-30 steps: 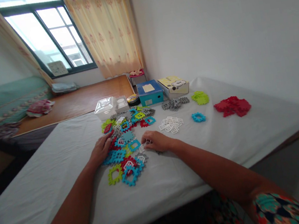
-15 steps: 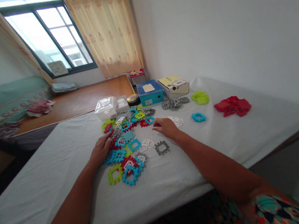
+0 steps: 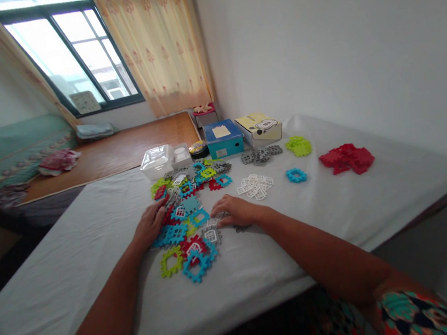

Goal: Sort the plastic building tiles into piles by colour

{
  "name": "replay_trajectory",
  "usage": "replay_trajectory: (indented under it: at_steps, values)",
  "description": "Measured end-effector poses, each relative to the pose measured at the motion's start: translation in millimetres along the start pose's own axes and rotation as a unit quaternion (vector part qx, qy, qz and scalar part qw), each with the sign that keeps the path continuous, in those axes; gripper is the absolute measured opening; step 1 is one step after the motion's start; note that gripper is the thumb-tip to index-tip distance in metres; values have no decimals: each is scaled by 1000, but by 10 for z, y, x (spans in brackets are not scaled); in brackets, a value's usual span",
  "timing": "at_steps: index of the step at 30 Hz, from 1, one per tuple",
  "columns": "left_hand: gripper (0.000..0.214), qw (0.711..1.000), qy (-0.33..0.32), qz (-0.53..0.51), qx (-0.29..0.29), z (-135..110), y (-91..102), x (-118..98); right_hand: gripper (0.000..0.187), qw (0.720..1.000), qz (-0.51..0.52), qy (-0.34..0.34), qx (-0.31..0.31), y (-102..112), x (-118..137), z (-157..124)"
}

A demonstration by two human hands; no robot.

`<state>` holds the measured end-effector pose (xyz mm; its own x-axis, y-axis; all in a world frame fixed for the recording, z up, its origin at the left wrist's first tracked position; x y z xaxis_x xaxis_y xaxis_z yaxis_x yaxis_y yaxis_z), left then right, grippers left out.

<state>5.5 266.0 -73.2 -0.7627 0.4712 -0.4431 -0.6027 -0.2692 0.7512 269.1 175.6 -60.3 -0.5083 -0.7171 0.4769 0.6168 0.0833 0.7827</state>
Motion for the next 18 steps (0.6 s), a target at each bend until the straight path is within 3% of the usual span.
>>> replay_trajectory:
  at_steps: [8,18]
  values:
    - [49,1000,0,-2,4,2,5,-8,31,1000,7,8,2,28,-84,-25]
    - [52,1000,2,2,5,4,-11,9,20,987,-155,-21,-35,13,65,34]
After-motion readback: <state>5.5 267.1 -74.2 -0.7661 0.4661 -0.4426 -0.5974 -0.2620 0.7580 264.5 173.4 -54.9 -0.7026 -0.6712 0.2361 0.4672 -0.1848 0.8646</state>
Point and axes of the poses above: each hand's wrist, its own z-axis towards the middle knuckle, its own y-axis out of the back of the hand, x = y × z, the point moved 6 cm from there along z, towards the middle knuckle, and after that the axes turned 7 degrees about -x, right-handed, at the moved point
